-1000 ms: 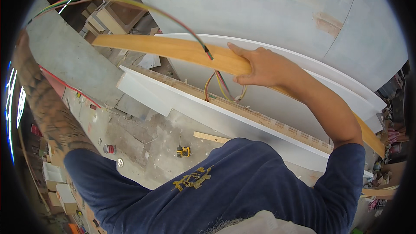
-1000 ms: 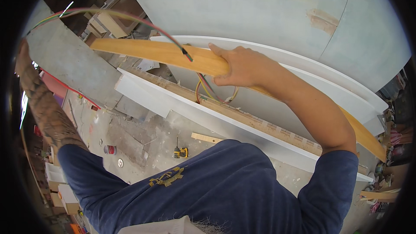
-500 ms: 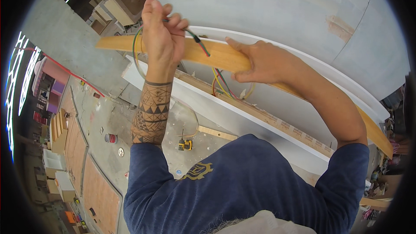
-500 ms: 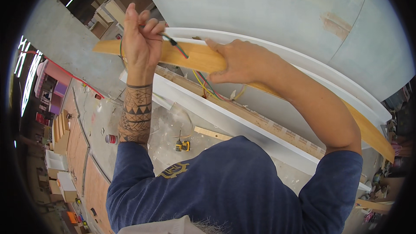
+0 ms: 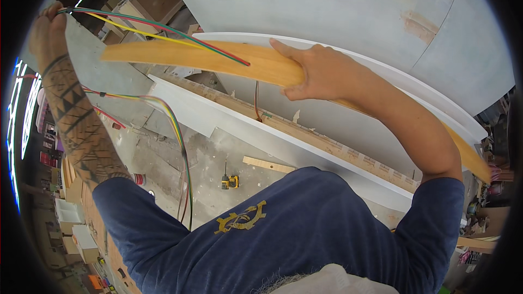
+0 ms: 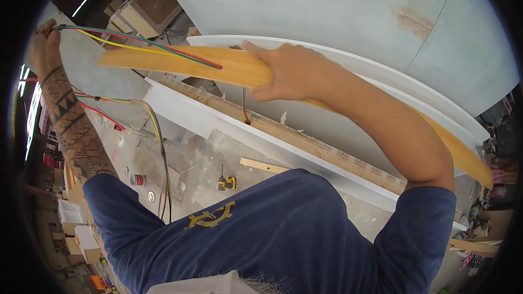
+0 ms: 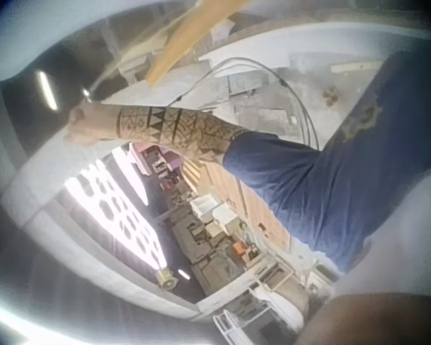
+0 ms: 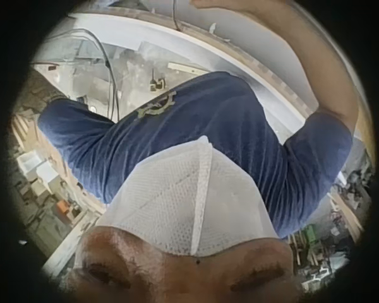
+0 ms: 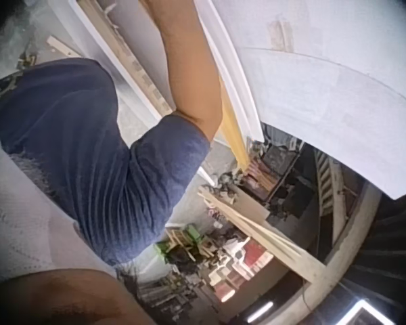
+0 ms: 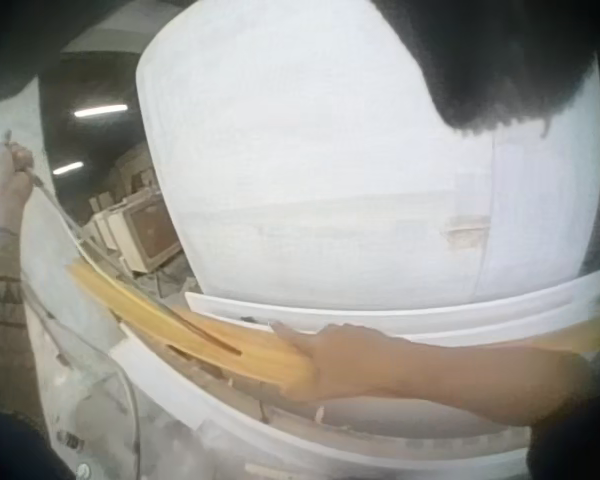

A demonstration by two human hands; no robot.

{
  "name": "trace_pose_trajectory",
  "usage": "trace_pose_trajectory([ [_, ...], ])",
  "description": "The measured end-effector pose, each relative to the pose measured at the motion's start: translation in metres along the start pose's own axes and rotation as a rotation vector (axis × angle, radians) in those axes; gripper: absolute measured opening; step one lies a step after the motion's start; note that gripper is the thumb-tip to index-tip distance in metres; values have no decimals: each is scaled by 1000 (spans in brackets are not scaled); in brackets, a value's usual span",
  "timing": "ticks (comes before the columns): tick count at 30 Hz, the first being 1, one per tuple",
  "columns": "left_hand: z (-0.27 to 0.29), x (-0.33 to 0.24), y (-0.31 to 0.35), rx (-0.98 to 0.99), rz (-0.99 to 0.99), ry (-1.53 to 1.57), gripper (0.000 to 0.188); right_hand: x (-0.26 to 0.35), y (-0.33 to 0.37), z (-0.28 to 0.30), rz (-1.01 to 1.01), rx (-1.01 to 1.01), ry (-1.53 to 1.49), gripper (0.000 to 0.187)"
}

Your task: The person drills a hole in a curved wooden strip with a power drill, threads a set of colored wires through the hole, and aligns the strip against a large white fixture.

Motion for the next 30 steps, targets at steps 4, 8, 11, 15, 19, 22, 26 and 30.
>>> trace_pose_trajectory([
  [4, 15, -26, 3, -32, -79, -133, 27, 17, -5, 20, 22, -164, 36, 104],
  [8, -18, -50, 16, 73, -156, -311, 42, 23, -10, 41, 47, -188, -86, 101],
  [11, -92, -63, 63, 338, -305, -781, 53, 20, -11, 65, 70, -276, -86, 99],
  [15, -140, 24, 200, 779, 12, -782, 72, 14, -24, 81, 63, -363, -33, 109],
  [19, -154, 72, 261, 850, 121, -492, 70, 29, -18, 100, -6, -298, -13, 109],
  [22, -167, 71, 260, 912, 148, -407, 58, 26, -24, 96, 0, -356, -68, 108],
  [26, -183, 65, 232, 790, -111, -406, 39, 49, -21, 112, 65, -358, -38, 102],
  [30, -206, 65, 218, 695, -57, -380, 34, 51, -20, 122, 61, -360, -26, 103],
])
Point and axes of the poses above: each hand's wrist, its own y-axis away from the middle knuckle, its own z-axis out of the back of the hand, x = y × z, the point moved 5 cm from there along -y, towards the middle knuckle, and after that the axes turned 12 degrees about y, right-handed, at the moved point
